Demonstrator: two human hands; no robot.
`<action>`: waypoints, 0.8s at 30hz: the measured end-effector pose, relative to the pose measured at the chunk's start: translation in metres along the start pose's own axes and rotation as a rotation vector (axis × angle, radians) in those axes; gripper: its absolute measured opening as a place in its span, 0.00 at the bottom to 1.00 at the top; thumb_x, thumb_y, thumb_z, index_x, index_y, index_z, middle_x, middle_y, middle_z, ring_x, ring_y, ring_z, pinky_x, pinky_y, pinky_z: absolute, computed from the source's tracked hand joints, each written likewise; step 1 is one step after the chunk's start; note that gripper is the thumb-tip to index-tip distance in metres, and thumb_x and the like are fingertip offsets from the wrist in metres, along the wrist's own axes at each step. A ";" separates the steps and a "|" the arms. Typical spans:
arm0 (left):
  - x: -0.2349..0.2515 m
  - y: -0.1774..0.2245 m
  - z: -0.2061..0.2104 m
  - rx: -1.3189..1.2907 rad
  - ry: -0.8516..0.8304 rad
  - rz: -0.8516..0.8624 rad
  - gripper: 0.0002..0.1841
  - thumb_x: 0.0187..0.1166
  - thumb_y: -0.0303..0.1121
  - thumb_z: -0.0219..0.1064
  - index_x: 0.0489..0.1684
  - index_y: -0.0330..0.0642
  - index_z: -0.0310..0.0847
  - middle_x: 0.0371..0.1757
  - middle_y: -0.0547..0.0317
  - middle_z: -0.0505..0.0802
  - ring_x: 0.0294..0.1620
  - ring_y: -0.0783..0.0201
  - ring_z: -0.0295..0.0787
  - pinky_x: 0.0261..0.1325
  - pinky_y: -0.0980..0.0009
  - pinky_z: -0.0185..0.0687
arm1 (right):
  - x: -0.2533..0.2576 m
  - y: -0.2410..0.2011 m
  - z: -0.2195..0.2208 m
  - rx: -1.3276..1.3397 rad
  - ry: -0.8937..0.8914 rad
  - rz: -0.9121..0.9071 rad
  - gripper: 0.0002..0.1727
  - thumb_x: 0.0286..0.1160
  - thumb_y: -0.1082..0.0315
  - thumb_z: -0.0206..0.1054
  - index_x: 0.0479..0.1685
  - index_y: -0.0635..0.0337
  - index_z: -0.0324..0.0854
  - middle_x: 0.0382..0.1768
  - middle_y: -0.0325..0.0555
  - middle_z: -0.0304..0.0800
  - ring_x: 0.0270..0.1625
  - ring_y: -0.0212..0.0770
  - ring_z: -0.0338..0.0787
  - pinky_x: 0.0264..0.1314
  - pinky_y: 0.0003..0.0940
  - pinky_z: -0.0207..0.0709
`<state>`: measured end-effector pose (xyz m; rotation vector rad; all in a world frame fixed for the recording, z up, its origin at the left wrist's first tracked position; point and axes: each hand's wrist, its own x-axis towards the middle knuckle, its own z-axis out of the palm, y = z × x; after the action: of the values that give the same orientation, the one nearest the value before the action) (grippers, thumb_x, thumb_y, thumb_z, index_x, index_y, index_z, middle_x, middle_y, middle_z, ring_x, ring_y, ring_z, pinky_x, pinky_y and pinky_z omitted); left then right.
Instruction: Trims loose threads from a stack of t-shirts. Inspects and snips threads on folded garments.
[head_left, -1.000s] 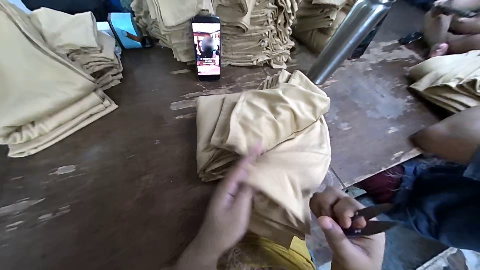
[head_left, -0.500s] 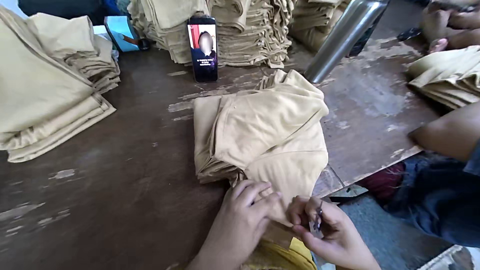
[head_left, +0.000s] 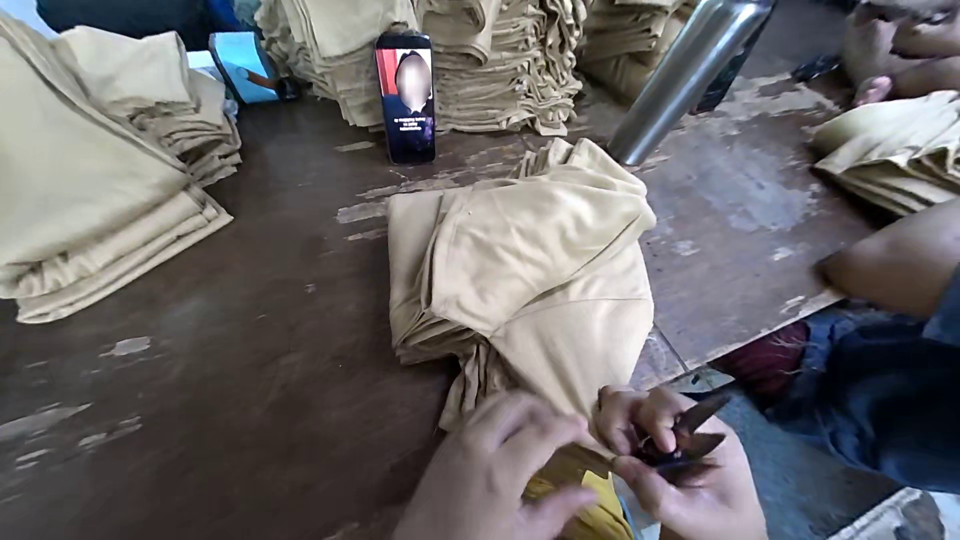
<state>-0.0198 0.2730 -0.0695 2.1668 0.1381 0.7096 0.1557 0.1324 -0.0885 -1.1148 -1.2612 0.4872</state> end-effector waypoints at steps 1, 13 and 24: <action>0.006 -0.005 0.014 0.041 0.114 -0.009 0.19 0.68 0.38 0.80 0.55 0.43 0.89 0.48 0.52 0.88 0.53 0.65 0.85 0.59 0.75 0.82 | 0.001 -0.003 0.003 -0.024 -0.017 -0.007 0.11 0.70 0.67 0.71 0.43 0.50 0.72 0.35 0.33 0.83 0.38 0.23 0.84 0.43 0.16 0.78; 0.002 -0.028 0.015 0.191 0.286 -0.173 0.10 0.78 0.29 0.68 0.47 0.38 0.95 0.44 0.55 0.97 0.48 0.73 0.94 0.58 0.82 0.85 | 0.034 0.011 -0.012 -0.129 0.315 -0.188 0.09 0.75 0.67 0.72 0.39 0.39 0.77 0.40 0.22 0.87 0.44 0.19 0.86 0.47 0.15 0.80; 0.001 -0.030 0.011 -0.693 0.382 -0.309 0.15 0.83 0.23 0.63 0.66 0.32 0.77 0.52 0.63 0.94 0.49 0.72 0.92 0.55 0.73 0.90 | 0.029 0.034 0.020 -0.329 0.069 -0.084 0.12 0.80 0.62 0.70 0.40 0.59 0.73 0.47 0.45 0.86 0.43 0.25 0.84 0.44 0.17 0.79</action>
<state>-0.0090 0.2857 -0.0968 1.3046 0.3602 0.8315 0.1551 0.1780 -0.1054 -1.3342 -1.3518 0.1788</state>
